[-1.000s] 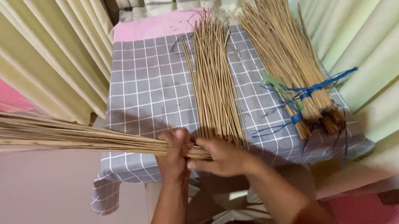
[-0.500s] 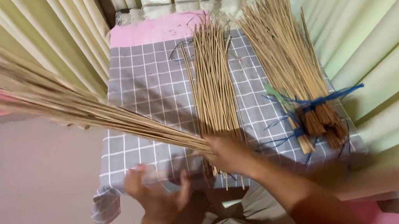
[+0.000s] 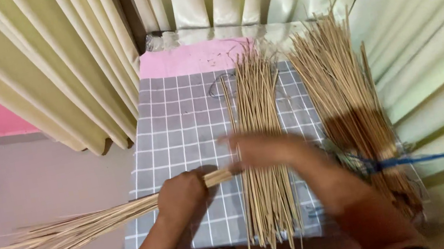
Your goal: Organizing and aligning bundles of thin wooden sticks on a table
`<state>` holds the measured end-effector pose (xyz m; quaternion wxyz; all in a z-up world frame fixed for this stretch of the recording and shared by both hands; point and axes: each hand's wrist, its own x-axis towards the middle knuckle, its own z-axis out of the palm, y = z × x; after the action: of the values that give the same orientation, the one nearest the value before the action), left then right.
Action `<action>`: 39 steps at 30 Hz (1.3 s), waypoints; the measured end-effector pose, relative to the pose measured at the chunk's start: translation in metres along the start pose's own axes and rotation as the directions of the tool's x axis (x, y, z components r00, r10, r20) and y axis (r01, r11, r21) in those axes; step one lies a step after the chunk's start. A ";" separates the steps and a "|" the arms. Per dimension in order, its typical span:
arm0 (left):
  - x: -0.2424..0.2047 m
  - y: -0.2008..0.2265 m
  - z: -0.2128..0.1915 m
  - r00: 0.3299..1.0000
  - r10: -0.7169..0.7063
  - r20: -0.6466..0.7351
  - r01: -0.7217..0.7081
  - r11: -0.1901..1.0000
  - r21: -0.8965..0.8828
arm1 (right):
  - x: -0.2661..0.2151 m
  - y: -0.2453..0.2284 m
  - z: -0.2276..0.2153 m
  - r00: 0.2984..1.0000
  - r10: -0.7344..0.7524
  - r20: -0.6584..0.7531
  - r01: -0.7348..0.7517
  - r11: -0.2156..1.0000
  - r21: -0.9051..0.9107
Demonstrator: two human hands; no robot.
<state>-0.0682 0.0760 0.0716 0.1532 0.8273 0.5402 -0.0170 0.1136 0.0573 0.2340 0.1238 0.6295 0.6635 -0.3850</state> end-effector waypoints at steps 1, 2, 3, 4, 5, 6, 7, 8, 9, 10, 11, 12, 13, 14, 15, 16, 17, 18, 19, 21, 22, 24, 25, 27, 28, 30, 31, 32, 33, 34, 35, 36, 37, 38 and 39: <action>0.010 -0.009 0.010 1.000 0.000 0.002 0.000 1.000 0.000 | 0.034 0.030 -0.016 1.000 0.000 0.002 0.000 1.000 0.001; 0.019 -0.018 0.019 0.999 -0.031 -0.039 0.030 0.999 -0.019 | 0.069 0.060 -0.033 0.973 -0.064 -0.220 0.088 0.991 0.101; 0.028 -0.027 0.029 0.995 -0.062 -0.079 0.059 0.997 -0.040 | 0.104 0.090 -0.049 0.895 -0.102 -0.435 0.196 0.964 0.179; 0.030 -0.028 0.030 0.995 -0.062 -0.076 0.059 0.997 -0.040 | 0.145 0.118 -0.066 0.896 -0.101 -0.432 0.195 0.964 0.181; 0.032 -0.029 0.032 0.995 -0.052 -0.087 0.048 0.998 -0.038 | 0.186 0.147 -0.083 0.818 -0.123 -0.561 0.166 0.986 0.027; 0.033 -0.030 0.035 0.994 -0.044 -0.095 0.040 0.999 -0.036 | 0.229 0.176 -0.099 0.724 -0.168 -0.669 0.114 0.986 -0.124; 0.037 -0.033 0.038 0.995 -0.047 -0.090 0.044 0.998 -0.037 | 0.249 0.185 -0.109 0.728 -0.168 -0.665 0.116 0.986 -0.122; 0.039 -0.035 0.043 0.995 -0.058 -0.082 0.054 0.997 -0.052 | 0.270 0.194 -0.116 0.717 -0.201 -0.668 0.082 0.975 -0.205; 0.041 -0.038 0.048 0.995 -0.069 -0.073 0.064 0.996 -0.067 | 0.290 0.203 -0.122 0.706 -0.236 -0.668 0.048 0.957 -0.287; 0.042 -0.041 0.056 0.995 -0.071 -0.067 0.066 0.995 -0.068 | 0.290 0.192 -0.126 0.711 -0.234 -0.663 0.049 0.957 -0.285; 0.043 -0.044 0.063 0.985 -0.024 -0.173 0.015 0.999 -0.049 | 0.290 0.181 -0.130 0.799 -0.189 -0.571 -0.015 0.943 -0.334; 0.044 -0.048 0.070 0.959 0.025 -0.283 -0.033 0.999 -0.023 | 0.290 0.168 -0.137 0.869 -0.135 -0.476 -0.072 0.917 -0.391; 0.049 -0.050 0.076 0.959 0.022 -0.284 -0.030 0.999 -0.025 | 0.307 0.174 -0.141 0.869 -0.138 -0.475 -0.070 0.916 -0.394; 0.050 -0.053 0.082 0.941 0.057 -0.334 -0.060 0.998 0.001 | 0.323 0.181 -0.141 0.863 -0.221 -0.454 -0.057 0.851 -0.522; 0.050 -0.055 0.088 0.919 0.093 -0.383 -0.089 0.996 0.029 | 0.340 0.189 -0.140 0.856 -0.300 -0.422 -0.046 0.768 -0.639; 0.051 -0.056 0.090 0.922 0.088 -0.377 -0.085 0.996 0.025 | 0.347 0.188 -0.143 0.859 -0.301 -0.415 -0.040 0.768 -0.639; 0.052 -0.057 0.092 0.932 0.092 -0.350 -0.087 0.996 0.028 | 0.355 0.188 -0.144 0.856 -0.253 -0.451 -0.015 0.860 -0.511; 0.053 -0.058 0.093 0.942 0.098 -0.322 -0.093 0.995 0.032 | 0.361 0.188 -0.146 0.855 -0.196 -0.480 0.007 0.930 -0.367; 0.053 -0.059 0.095 0.944 0.096 -0.316 -0.091 0.995 0.029 | 0.331 0.161 -0.153 0.859 -0.195 -0.474 0.009 0.931 -0.366; 0.053 -0.060 0.097 0.900 0.135 -0.414 -0.119 0.991 0.065 | 0.268 0.108 -0.168 0.861 0.176 -0.476 -0.092 0.977 0.195; 0.052 -0.059 0.096 0.901 0.134 -0.413 -0.119 0.991 0.061 | 0.260 0.106 -0.174 0.862 0.177 -0.475 -0.095 0.977 0.193; 0.051 -0.057 0.092 0.904 0.115 -0.412 -0.122 0.992 0.008 | 0.241 0.100 -0.186 0.788 0.013 -0.615 0.044 0.996 0.077; 0.054 -0.058 0.091 0.902 0.113 -0.416 -0.121 0.993 0.007 | 0.261 0.116 -0.193 0.787 0.010 -0.617 0.045 0.996 0.073; 0.052 -0.057 0.094 0.916 0.097 -0.390 -0.105 0.994 0.000 | 0.299 0.151 -0.198 0.722 -0.339 -0.603 0.019 0.881 -0.473; 0.052 -0.057 0.092 0.915 0.099 -0.392 -0.108 0.994 -0.001 | 0.312 0.158 -0.188 0.722 -0.338 -0.604 0.015 0.880 -0.474; 0.052 -0.056 0.088 0.965 0.043 -0.257 -0.063 0.996 -0.070 | 0.339 0.169 -0.169 0.877 -0.299 -0.375 0.000 0.782 -0.623; 0.054 -0.056 0.091 0.964 0.042 -0.261 -0.063 0.995 -0.071 | 0.342 0.174 -0.168 0.877 -0.301 -0.376 -0.001 0.780 -0.626; 0.053 -0.057 0.094 0.937 0.071 -0.342 -0.086 0.996 -0.029 | 0.347 0.178 -0.164 0.887 -0.327 -0.327 -0.014 0.689 -0.725; 0.052 -0.057 0.096 0.902 0.102 -0.420 -0.105 0.994 0.015 | 0.351 0.182 -0.159 0.897 -0.346 -0.276 -0.024 0.584 -0.811; 0.051 -0.056 0.095 0.903 0.101 -0.417 -0.104 0.994 0.015 | 0.341 0.168 -0.158 0.897 -0.346 -0.274 -0.022 0.586 -0.810; 0.049 -0.055 0.092 0.899 0.093 -0.428 -0.102 0.995 0.002 | 0.331 0.154 -0.157 0.922 -0.120 -0.369 -0.098 0.848 -0.520; 0.050 -0.054 0.089 0.892 0.088 -0.444 -0.102 0.995 -0.009 | 0.320 0.140 -0.160 0.920 0.126 -0.371 -0.195 0.969 -0.154; 0.052 -0.055 0.091 0.890 0.090 -0.446 -0.104 0.995 -0.007 | 0.316 0.138 -0.161 0.919 0.126 -0.374 -0.195 0.969 -0.153; 0.052 -0.056 0.095 0.894 0.098 -0.438 -0.103 0.995 0.013 | 0.314 0.137 -0.162 0.923 0.112 -0.369 -0.181 0.970 -0.160; 0.052 -0.058 0.098 0.897 0.107 -0.428 -0.103 0.994 0.032 | 0.311 0.135 -0.162 0.927 0.098 -0.363 -0.168 0.972 -0.167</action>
<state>-0.0849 0.1172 -0.0454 0.0277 0.8393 0.5152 0.1716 0.2365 0.3839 0.0933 0.0897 0.7167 0.6650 -0.1899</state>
